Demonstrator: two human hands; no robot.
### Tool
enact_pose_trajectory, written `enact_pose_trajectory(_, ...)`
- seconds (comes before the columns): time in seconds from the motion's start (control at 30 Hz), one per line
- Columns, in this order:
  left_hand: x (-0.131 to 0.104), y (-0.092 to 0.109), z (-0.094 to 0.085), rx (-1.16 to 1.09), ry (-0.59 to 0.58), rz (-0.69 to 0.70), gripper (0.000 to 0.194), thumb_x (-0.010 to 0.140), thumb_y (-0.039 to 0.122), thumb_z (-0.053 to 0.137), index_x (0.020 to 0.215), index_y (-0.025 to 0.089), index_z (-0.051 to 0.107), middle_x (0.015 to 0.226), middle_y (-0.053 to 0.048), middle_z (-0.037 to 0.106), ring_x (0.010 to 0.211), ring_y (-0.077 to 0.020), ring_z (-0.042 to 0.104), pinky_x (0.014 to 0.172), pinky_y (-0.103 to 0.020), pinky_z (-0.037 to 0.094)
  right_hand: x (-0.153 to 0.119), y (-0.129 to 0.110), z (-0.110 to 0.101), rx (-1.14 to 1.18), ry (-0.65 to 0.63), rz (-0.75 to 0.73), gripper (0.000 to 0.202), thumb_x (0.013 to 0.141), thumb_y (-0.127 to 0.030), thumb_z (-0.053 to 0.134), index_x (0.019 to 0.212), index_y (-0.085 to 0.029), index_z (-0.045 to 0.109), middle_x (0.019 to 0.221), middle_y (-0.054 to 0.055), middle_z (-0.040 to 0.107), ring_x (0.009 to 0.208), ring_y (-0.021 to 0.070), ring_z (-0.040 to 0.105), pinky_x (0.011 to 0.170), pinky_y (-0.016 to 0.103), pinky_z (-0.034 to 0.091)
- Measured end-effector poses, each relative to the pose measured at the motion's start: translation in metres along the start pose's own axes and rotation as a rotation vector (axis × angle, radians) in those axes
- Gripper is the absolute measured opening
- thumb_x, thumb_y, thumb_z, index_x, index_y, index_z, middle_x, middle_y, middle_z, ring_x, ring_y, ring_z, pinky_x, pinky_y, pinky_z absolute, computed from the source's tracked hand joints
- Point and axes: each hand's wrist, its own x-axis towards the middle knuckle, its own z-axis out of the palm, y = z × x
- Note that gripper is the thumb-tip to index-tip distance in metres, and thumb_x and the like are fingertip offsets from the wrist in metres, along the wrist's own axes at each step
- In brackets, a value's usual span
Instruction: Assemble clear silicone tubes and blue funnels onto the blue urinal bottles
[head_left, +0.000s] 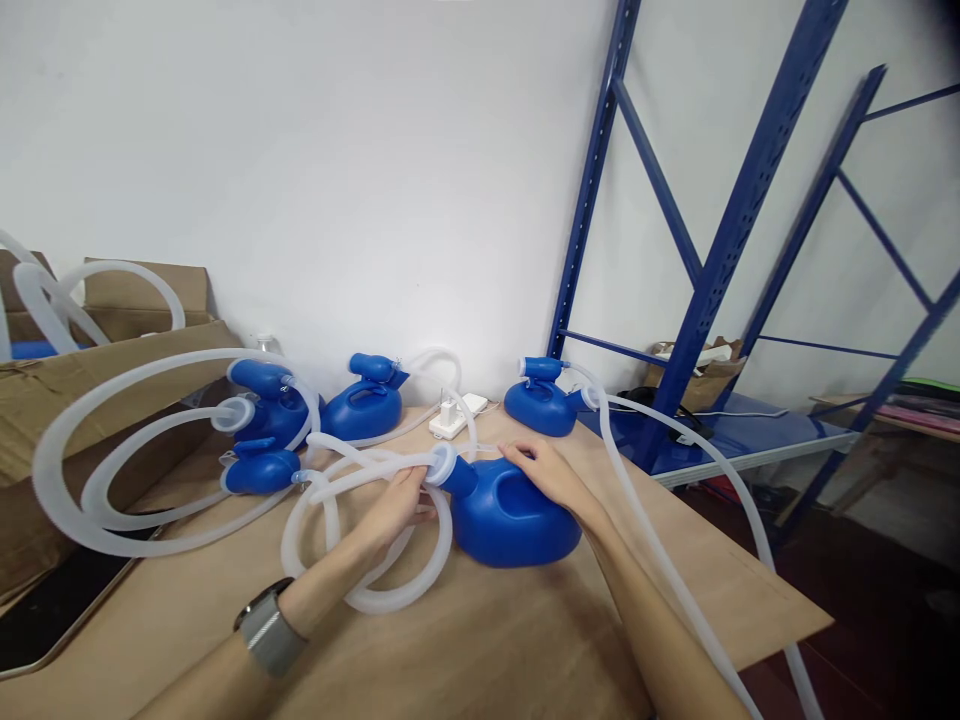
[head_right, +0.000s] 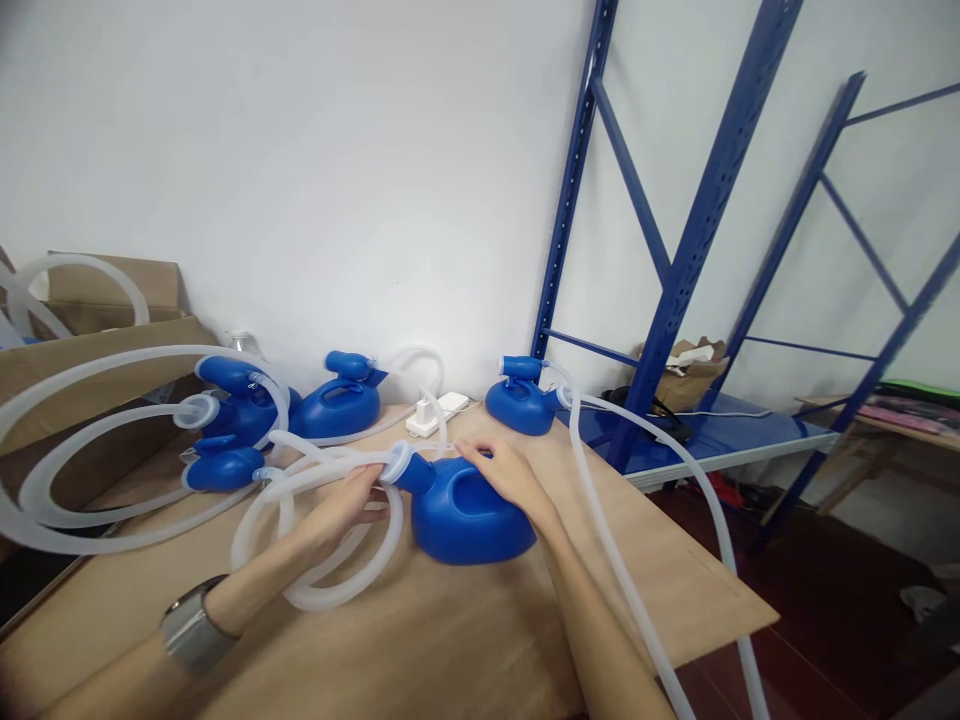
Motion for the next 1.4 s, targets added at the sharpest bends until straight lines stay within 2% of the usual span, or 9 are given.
enact_pose_trajectory(0.17, -0.019, 0.041, -0.029, 0.357, -0.114, -0.038, 0.041, 0.080, 0.060, 0.071, 0.082, 0.019, 0.073, 0.062, -0.004, 0.067, 0.063, -0.0255, 0.064, 0.063, -0.032, 0.047, 0.004, -0.006, 0.001, -0.026, -0.031, 0.002, 0.050, 0.081, -0.067, 0.066, 0.079, -0.018, 0.075, 0.087, 0.007, 0.076, 0.087, 0.0271, 0.068, 0.079, 0.034, 0.050)
enact_pose_trajectory(0.2, -0.025, 0.050, -0.030, 0.524, -0.136, 0.029, 0.042, 0.080, 0.062, 0.070, 0.074, 0.021, 0.072, 0.058, -0.003, 0.065, 0.062, -0.0244, 0.062, 0.062, -0.031, 0.044, 0.005, -0.009, 0.000, -0.048, -0.054, 0.021, 0.050, 0.078, -0.068, 0.069, 0.079, -0.018, 0.075, 0.086, 0.007, 0.076, 0.086, 0.0267, 0.067, 0.078, 0.034, 0.050)
enact_pose_trajectory(0.3, -0.042, 0.073, -0.018, 0.852, -0.045, 0.256, 0.056, 0.082, 0.064, 0.065, 0.046, 0.022, 0.053, 0.051, -0.003, 0.056, 0.053, -0.0205, 0.051, 0.058, -0.031, 0.036, 0.012, -0.017, -0.003, -0.139, -0.149, 0.097, 0.053, 0.069, -0.074, 0.075, 0.081, -0.022, 0.075, 0.078, 0.003, 0.073, 0.079, 0.0255, 0.065, 0.071, 0.034, 0.048)
enact_pose_trajectory(0.4, -0.042, 0.085, 0.004, 0.851, 0.018, 0.503, 0.045, 0.087, 0.057, 0.060, 0.057, 0.022, 0.058, 0.062, -0.005, 0.063, 0.059, -0.0223, 0.055, 0.062, -0.032, 0.038, 0.018, -0.021, -0.005, -0.176, -0.192, 0.130, 0.058, 0.064, -0.078, 0.075, 0.086, -0.024, 0.073, 0.080, 0.001, 0.072, 0.080, 0.0254, 0.065, 0.069, 0.035, 0.048)
enact_pose_trajectory(0.47, -0.027, 0.084, 0.016, 0.896, 0.095, 0.613, 0.032, 0.088, 0.049, 0.058, 0.075, 0.022, 0.065, 0.085, -0.009, 0.070, 0.079, -0.0279, 0.063, 0.072, -0.035, 0.042, 0.022, -0.021, -0.005, -0.179, -0.189, 0.132, 0.058, 0.063, -0.076, 0.077, 0.088, -0.024, 0.072, 0.083, 0.002, 0.073, 0.082, 0.0262, 0.066, 0.071, 0.036, 0.049)
enact_pose_trajectory(0.53, -0.007, 0.078, 0.024, 0.940, 0.093, 0.679, 0.022, 0.086, 0.042, 0.061, 0.078, 0.021, 0.063, 0.099, -0.012, 0.071, 0.098, -0.0336, 0.064, 0.083, -0.038, 0.044, 0.024, -0.021, -0.005, -0.195, -0.196, 0.133, 0.055, 0.063, -0.074, 0.079, 0.087, -0.024, 0.072, 0.083, 0.002, 0.074, 0.081, 0.0267, 0.067, 0.072, 0.037, 0.049)
enact_pose_trajectory(0.7, 0.027, 0.059, 0.023, 0.909, -0.011, 0.645, 0.012, 0.081, 0.029, 0.061, 0.073, 0.023, 0.055, 0.084, -0.007, 0.066, 0.085, -0.0280, 0.064, 0.080, -0.036, 0.047, 0.026, -0.016, -0.003, -0.184, -0.261, 0.106, 0.055, 0.064, -0.075, 0.078, 0.082, -0.023, 0.071, 0.074, 0.000, 0.070, 0.073, 0.0212, 0.064, 0.065, 0.031, 0.046)
enact_pose_trajectory(1.07, 0.028, 0.055, 0.023, 1.003, -0.008, 0.562, 0.020, 0.084, 0.028, 0.055, 0.065, 0.023, 0.051, 0.075, -0.006, 0.063, 0.075, -0.0247, 0.062, 0.070, -0.033, 0.041, 0.031, -0.012, -0.002, -0.127, -0.280, 0.109, 0.050, 0.062, -0.065, 0.084, 0.085, -0.022, 0.072, 0.078, -0.001, 0.069, 0.076, 0.0197, 0.062, 0.065, 0.027, 0.045)
enact_pose_trajectory(1.4, 0.030, 0.049, 0.028, 1.019, 0.075, 0.505, 0.016, 0.083, 0.024, 0.052, 0.067, 0.022, 0.052, 0.074, -0.007, 0.062, 0.073, -0.0259, 0.062, 0.066, -0.034, 0.038, 0.034, -0.017, 0.004, -0.192, -0.242, 0.159, 0.046, 0.066, -0.067, 0.077, 0.065, -0.021, 0.069, 0.057, -0.003, 0.059, 0.059, 0.0170, 0.054, 0.056, 0.028, 0.040)
